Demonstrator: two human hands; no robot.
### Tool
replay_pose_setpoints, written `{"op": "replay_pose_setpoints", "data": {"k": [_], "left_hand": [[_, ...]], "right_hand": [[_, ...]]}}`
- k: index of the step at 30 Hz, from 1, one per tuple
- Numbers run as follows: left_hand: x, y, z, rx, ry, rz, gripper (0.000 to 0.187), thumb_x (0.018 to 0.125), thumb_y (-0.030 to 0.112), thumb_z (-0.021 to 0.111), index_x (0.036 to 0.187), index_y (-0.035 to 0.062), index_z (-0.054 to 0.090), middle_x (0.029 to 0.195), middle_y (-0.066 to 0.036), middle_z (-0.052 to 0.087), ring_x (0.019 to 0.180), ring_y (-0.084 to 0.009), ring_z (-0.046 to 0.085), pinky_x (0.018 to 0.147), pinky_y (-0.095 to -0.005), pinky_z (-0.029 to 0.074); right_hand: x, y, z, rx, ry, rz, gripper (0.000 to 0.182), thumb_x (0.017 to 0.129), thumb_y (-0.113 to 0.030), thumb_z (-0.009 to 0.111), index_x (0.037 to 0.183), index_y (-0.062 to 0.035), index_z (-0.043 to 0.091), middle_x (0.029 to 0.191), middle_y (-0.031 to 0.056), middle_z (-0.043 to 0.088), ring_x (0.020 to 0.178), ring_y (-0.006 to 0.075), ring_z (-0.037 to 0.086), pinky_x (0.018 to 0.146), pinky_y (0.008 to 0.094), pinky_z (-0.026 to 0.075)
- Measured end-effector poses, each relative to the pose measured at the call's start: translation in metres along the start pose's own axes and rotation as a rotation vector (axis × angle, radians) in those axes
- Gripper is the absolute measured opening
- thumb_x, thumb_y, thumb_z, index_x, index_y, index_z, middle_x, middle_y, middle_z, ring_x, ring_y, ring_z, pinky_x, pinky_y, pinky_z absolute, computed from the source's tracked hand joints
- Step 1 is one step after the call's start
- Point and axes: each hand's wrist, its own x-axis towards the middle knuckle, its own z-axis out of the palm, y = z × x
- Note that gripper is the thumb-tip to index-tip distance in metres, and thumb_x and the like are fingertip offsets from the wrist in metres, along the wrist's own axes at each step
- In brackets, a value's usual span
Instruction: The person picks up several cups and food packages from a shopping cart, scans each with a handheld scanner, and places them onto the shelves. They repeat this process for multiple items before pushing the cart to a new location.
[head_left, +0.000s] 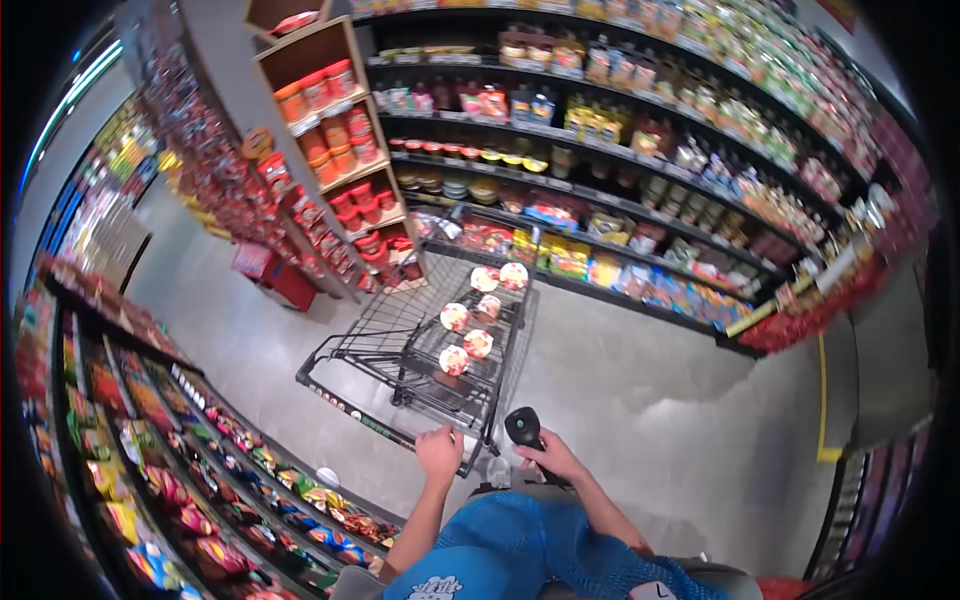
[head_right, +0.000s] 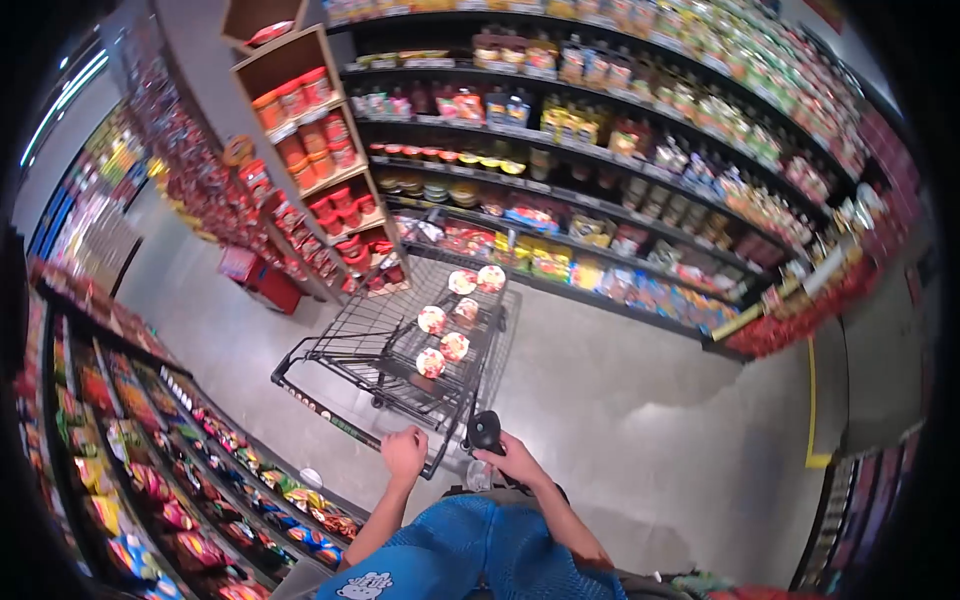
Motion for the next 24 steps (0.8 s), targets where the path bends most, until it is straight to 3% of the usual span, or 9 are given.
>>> {"op": "replay_pose_setpoints", "data": {"k": [1,2,4,6,9,12,16,24], "left_hand": [[-0.004,0.003,0.004,0.004,-0.062,0.011,0.021,0.082,0.028,0.06,0.074,0.0106,0.068,0.067,-0.011,0.066,0.065,-0.0301,0.063,0.077,-0.041,0.045],[-0.007,0.003,0.007,0.01,-0.075,0.036,0.021,0.082,0.028,0.06,0.074,0.0106,0.068,0.067,-0.011,0.066,0.065,-0.0301,0.063,0.077,-0.041,0.045],[-0.003,0.003,0.004,-0.05,0.031,0.03,0.023,0.083,0.028,0.059,0.073,0.0107,0.068,0.063,-0.01,0.065,0.059,-0.0305,0.062,0.065,-0.0408,0.045],[-0.01,0.008,-0.002,-0.038,0.022,0.06,0.025,0.085,0.03,0.058,0.074,0.0106,0.068,0.062,-0.01,0.065,0.059,-0.0305,0.062,0.066,-0.0413,0.045],[-0.004,0.003,0.008,0.042,0.056,-0.027,0.027,0.086,0.033,0.056,0.077,0.0121,0.069,0.064,-0.012,0.065,0.061,-0.0333,0.063,0.063,-0.0436,0.046],[-0.002,0.003,0.006,0.066,0.012,-0.048,0.028,0.087,0.034,0.055,0.079,0.0118,0.07,0.066,-0.014,0.065,0.063,-0.0361,0.064,0.061,-0.047,0.047],[-0.002,0.002,0.01,0.077,0.034,-0.016,0.029,0.087,0.034,0.055,0.078,0.011,0.07,0.068,-0.016,0.066,0.064,-0.0376,0.064,0.06,-0.0476,0.049],[-0.011,0.036,0.009,0.112,-0.027,-0.1,0.033,0.085,0.037,0.052,0.08,0.0107,0.071,0.074,-0.016,0.068,0.072,-0.0373,0.065,0.068,-0.0475,0.05]], "right_hand": [[-0.006,0.004,-0.001,0.028,0.006,-0.046,0.034,0.087,-0.019,0.071,0.111,-0.0009,0.055,0.086,0.005,0.064,0.061,0.0113,0.063,0.052,0.0255,0.048],[-0.013,0.009,-0.002,0.046,0.027,-0.047,0.034,0.087,-0.019,0.071,0.111,-0.0009,0.055,0.086,0.005,0.064,0.061,0.0113,0.063,0.052,0.0255,0.048],[-0.021,0.019,-0.006,0.053,0.012,-0.058,0.037,0.087,-0.019,0.071,0.115,-0.0007,0.054,0.089,0.0051,0.063,0.06,0.0114,0.063,0.055,0.0262,0.049],[-0.038,0.052,-0.005,0.055,0.001,-0.049,0.038,0.087,-0.019,0.071,0.115,-0.0005,0.054,0.086,0.004,0.062,0.06,0.0115,0.062,0.059,0.0265,0.049],[-0.071,0.045,-0.006,0.149,0.042,-0.028,0.038,0.086,-0.02,0.072,0.113,-0.0003,0.054,0.082,0.0041,0.062,0.055,0.0114,0.061,0.047,0.0247,0.048],[-0.091,0.082,-0.018,0.203,0.054,0.029,0.046,0.085,-0.027,0.073,0.118,-0.0001,0.054,0.076,0.0051,0.062,0.055,0.0115,0.062,0.044,0.0234,0.046],[-0.126,0.088,-0.031,0.199,0.12,0.034,0.034,0.086,-0.02,0.073,0.109,-0.0011,0.057,0.071,0.0032,0.061,0.051,0.0105,0.06,0.043,0.024,0.045],[-0.152,0.084,-0.039,0.131,0.161,-0.005,0.039,0.085,-0.022,0.073,0.113,-0.0012,0.056,0.073,0.0034,0.061,0.051,0.0101,0.059,0.045,0.0248,0.046]]}}
